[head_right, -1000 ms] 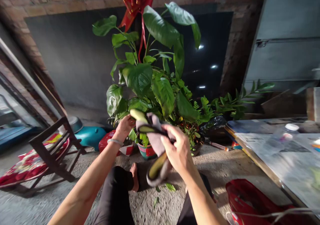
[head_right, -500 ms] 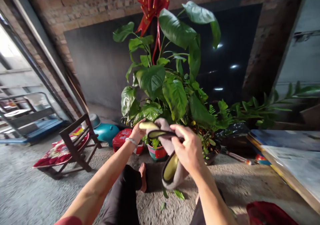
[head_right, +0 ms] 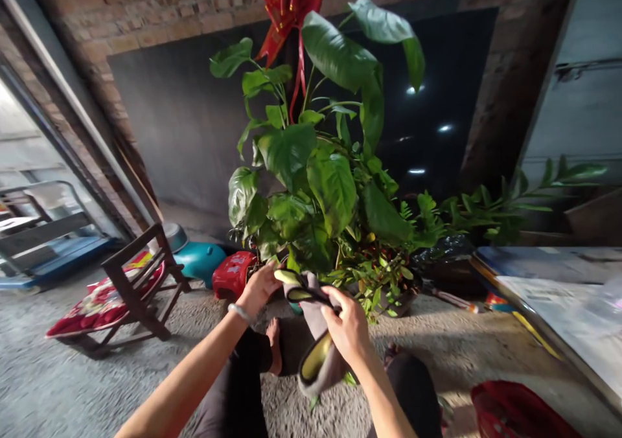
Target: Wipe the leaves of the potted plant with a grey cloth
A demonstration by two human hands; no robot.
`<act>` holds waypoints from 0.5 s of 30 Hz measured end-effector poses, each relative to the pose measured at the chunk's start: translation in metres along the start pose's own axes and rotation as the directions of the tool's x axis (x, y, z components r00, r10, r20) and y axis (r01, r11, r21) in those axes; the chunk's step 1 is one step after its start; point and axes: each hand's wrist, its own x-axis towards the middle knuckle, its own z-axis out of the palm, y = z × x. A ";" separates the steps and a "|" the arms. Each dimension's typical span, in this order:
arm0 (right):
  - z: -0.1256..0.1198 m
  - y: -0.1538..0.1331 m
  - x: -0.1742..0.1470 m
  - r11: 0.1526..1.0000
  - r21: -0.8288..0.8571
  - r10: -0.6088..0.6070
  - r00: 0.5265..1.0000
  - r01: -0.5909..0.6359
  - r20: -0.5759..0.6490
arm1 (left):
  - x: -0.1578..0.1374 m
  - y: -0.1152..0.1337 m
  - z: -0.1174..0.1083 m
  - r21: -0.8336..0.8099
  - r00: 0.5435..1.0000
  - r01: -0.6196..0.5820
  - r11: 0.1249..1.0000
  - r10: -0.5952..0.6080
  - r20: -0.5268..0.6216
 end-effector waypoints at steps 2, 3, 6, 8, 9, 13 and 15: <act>-0.010 0.016 -0.017 0.996 0.033 0.087 0.991 -0.084 -0.102 | -0.027 -0.018 -0.011 0.093 0.999 0.033 0.995 -0.034 -0.001; -0.013 0.018 -0.020 0.993 0.037 0.113 0.978 -0.108 -0.173 | -0.042 -0.026 -0.012 0.131 0.997 0.026 0.991 -0.035 0.072; -0.015 0.006 -0.015 0.995 0.028 0.100 0.935 -0.096 -0.340 | -0.087 -0.040 0.005 0.186 0.923 0.004 0.983 -0.075 0.377; -0.008 -0.012 -0.012 1.000 -0.010 0.017 0.927 -0.022 -0.375 | -0.106 -0.042 0.026 0.165 0.849 -0.018 0.986 -0.072 0.523; -0.004 -0.022 -0.012 0.999 -0.036 -0.047 0.931 0.036 -0.363 | -0.112 -0.042 0.037 0.141 0.836 -0.031 0.990 -0.051 0.546; 0.003 -0.044 -0.025 0.961 -0.036 -0.274 0.937 0.273 -0.215 | -0.111 -0.039 0.071 0.122 0.926 -0.098 0.988 0.046 0.375; -0.007 -0.039 -0.029 0.953 0.086 -0.279 0.951 0.291 -0.131 | -0.107 -0.038 0.079 0.186 0.957 -0.105 0.977 0.049 0.285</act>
